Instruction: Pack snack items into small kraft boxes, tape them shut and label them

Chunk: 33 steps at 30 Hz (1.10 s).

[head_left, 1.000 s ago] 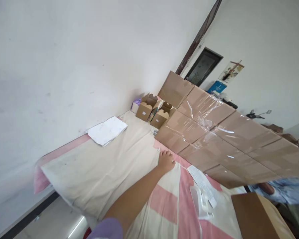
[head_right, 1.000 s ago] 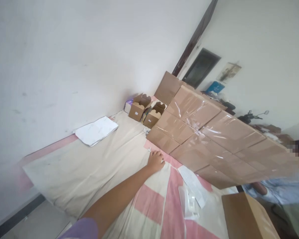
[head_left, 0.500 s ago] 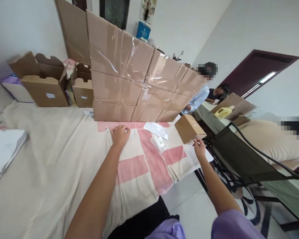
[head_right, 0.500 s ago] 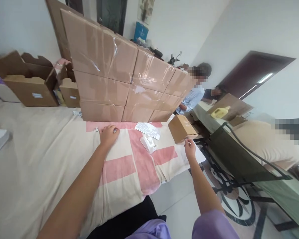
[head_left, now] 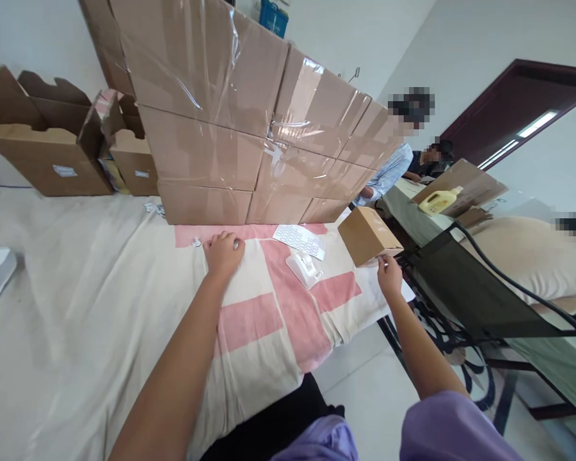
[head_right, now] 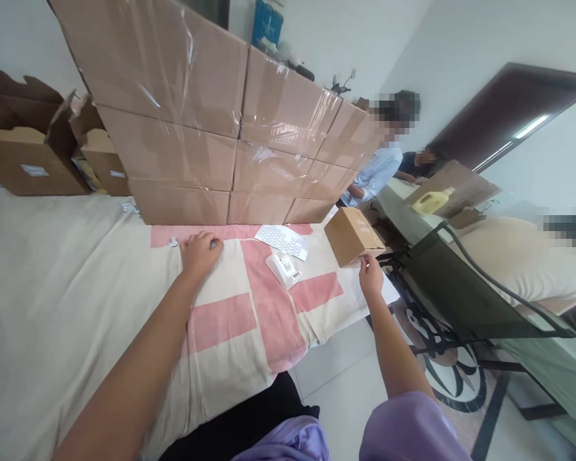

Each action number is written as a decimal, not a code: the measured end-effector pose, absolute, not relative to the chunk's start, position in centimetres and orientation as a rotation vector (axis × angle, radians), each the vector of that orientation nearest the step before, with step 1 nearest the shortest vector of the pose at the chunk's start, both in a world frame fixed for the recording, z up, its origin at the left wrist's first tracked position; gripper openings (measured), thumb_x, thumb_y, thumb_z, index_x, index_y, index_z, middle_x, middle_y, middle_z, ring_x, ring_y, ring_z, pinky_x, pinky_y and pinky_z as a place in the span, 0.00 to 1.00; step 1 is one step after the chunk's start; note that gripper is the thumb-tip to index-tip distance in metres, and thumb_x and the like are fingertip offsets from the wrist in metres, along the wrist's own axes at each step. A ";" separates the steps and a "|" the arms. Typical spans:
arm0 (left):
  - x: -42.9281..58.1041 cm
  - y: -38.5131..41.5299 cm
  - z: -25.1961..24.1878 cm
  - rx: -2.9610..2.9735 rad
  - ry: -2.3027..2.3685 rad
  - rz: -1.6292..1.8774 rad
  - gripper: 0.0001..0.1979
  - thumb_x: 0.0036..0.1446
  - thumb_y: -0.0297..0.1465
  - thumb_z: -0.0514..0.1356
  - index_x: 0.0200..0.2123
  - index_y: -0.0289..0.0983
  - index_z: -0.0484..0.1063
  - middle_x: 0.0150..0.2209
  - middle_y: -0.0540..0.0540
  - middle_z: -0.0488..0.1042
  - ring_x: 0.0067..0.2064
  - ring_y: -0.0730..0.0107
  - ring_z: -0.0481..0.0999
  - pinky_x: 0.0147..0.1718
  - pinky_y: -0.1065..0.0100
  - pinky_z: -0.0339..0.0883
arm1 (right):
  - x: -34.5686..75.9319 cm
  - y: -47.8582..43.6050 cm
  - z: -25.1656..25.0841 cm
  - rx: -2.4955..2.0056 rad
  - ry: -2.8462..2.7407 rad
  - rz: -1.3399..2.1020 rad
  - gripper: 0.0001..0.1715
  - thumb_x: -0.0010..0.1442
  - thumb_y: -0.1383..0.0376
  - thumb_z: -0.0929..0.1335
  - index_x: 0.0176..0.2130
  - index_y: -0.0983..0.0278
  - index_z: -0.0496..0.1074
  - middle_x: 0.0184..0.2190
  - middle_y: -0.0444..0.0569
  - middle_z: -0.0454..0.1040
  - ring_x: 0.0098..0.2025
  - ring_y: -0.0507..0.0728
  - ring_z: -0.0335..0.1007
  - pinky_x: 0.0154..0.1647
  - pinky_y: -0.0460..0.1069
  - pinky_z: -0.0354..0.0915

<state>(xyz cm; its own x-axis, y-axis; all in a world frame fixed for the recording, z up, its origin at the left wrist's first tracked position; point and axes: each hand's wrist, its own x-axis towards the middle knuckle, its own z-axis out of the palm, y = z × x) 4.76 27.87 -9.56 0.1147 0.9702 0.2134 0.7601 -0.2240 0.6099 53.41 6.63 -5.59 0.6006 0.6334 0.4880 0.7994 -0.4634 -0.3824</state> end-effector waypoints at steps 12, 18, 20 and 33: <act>4.8 27.8 -9.3 2.055 1.682 0.811 0.12 0.61 0.34 0.52 0.37 0.41 0.76 0.49 0.44 0.78 0.54 0.50 0.71 0.52 0.50 0.56 | 53.6 6.3 -3.8 -2.424 -1.009 -0.529 0.22 0.62 0.51 0.64 0.41 0.63 0.79 0.39 0.55 0.78 0.38 0.62 0.69 0.39 0.53 0.59; 4.8 27.8 -9.3 2.050 1.690 0.802 0.12 0.62 0.35 0.52 0.37 0.42 0.76 0.50 0.44 0.79 0.55 0.51 0.70 0.53 0.50 0.55 | 53.8 5.1 -4.2 -2.385 -0.844 -0.542 0.41 0.55 0.44 0.69 0.57 0.68 0.70 0.39 0.60 0.79 0.42 0.69 0.73 0.44 0.58 0.64; 4.7 27.8 -9.2 2.046 1.689 0.801 0.12 0.62 0.34 0.53 0.38 0.42 0.76 0.51 0.45 0.78 0.55 0.51 0.70 0.53 0.50 0.55 | 53.5 3.3 -5.1 -2.356 -0.821 -0.525 0.40 0.57 0.43 0.67 0.55 0.70 0.71 0.38 0.61 0.80 0.39 0.67 0.74 0.43 0.58 0.66; 4.8 27.4 -8.8 2.058 1.691 0.781 0.11 0.62 0.34 0.53 0.37 0.41 0.76 0.50 0.45 0.78 0.54 0.52 0.70 0.53 0.51 0.55 | 56.0 4.4 -4.8 -2.318 -1.202 -0.409 0.22 0.62 0.58 0.60 0.46 0.67 0.73 0.46 0.62 0.78 0.41 0.63 0.72 0.49 0.57 0.66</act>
